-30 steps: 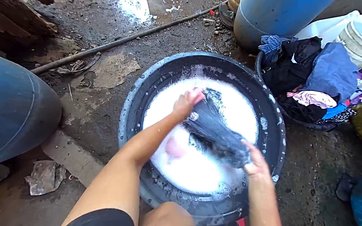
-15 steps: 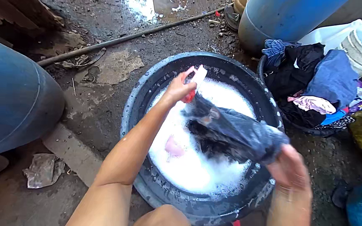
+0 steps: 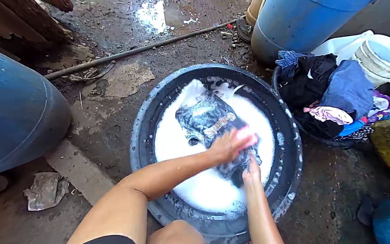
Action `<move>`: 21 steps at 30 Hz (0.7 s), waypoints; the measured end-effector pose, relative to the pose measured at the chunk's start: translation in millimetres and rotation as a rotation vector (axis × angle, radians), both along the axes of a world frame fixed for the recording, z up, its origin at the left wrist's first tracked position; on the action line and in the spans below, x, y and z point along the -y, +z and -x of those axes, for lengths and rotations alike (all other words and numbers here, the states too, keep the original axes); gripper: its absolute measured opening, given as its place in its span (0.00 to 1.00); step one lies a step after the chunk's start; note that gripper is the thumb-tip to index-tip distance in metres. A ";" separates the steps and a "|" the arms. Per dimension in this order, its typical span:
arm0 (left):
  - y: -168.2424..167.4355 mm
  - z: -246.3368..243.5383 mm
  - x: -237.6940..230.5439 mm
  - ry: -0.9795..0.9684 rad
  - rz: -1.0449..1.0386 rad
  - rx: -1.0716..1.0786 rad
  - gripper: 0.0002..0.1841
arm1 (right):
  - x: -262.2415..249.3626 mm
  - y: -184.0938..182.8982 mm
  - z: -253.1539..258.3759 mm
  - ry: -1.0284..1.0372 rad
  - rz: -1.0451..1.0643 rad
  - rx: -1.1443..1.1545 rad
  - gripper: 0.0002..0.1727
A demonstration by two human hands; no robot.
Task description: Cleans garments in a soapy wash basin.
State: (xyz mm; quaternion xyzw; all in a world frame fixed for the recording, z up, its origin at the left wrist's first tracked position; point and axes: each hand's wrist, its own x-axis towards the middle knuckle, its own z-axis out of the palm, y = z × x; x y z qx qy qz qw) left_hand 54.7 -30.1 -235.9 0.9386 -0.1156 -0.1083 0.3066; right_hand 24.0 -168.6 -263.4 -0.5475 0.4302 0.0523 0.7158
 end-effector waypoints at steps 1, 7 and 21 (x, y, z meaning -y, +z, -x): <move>-12.3 5.1 -3.0 -0.106 -0.042 -0.089 0.37 | -3.8 -1.4 -1.2 -0.050 0.080 -0.013 0.27; -26.0 -70.0 -84.6 0.306 -0.242 -0.051 0.32 | -6.8 0.8 -1.2 -0.133 0.149 -0.057 0.24; -33.0 -37.2 -9.1 0.139 -0.096 -0.010 0.35 | 0.2 -4.1 6.1 -0.138 0.092 -0.110 0.25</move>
